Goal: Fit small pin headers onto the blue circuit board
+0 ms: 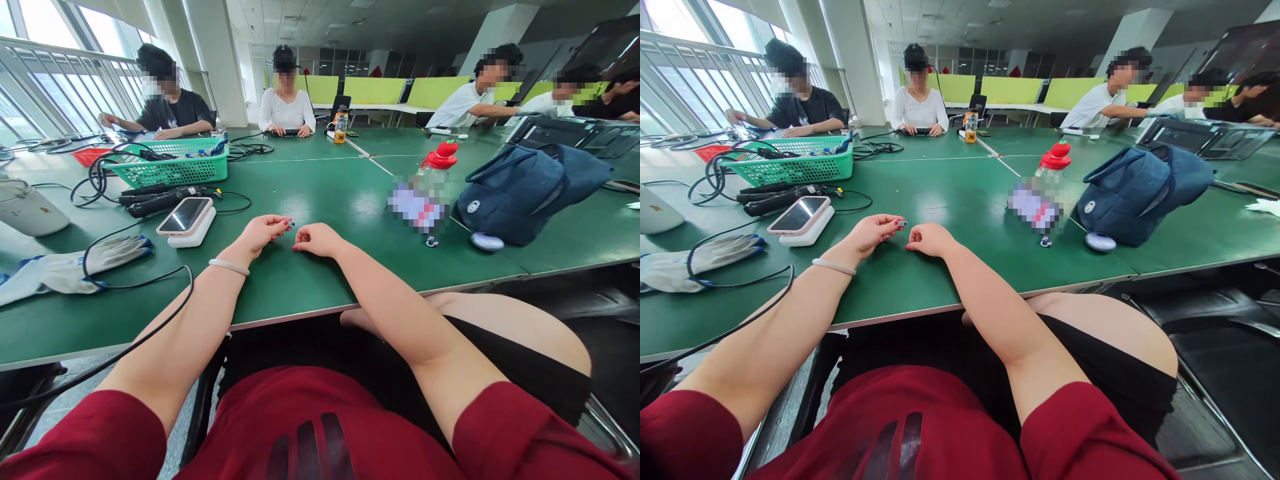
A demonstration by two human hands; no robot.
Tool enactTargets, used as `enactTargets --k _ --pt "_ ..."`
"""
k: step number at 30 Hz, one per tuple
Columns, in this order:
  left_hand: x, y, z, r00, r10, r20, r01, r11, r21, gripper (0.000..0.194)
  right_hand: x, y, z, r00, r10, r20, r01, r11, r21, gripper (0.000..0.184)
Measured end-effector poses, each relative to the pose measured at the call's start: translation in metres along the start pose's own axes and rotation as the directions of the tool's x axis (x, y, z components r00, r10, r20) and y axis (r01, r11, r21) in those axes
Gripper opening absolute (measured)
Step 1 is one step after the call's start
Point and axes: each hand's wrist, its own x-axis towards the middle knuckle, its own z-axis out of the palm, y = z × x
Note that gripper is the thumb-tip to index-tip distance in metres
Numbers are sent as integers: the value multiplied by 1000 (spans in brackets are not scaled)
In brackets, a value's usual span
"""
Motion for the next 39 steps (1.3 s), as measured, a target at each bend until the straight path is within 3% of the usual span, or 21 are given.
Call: enactTargets --k 2,6,12,18,35,39 --pt "1 -1 -1 1000 3 9 -3 1000 20 45 1 1 0 1000 -31 0 31 999 -16 3" --pt "0 -1 0 1000 -19 11 18 998 54 47 3 5 1 995 -85 -47 81 993 -86 17" --pt "-3 1 2 1000 -10 19 7 990 144 45 3 8 1 990 29 -137 -50 986 -159 10" --pt "0 -3 0 999 -2 49 -6 985 172 47 4 7 3 987 65 -146 -92 978 -189 10" --pt "0 -3 1 997 -8 74 -4 988 155 51 5 6 8 992 0 -130 -35 962 -272 13" --pt "-1 -3 0 996 7 94 -22 986 167 49 5 7 6 979 30 -201 -77 970 -229 15"
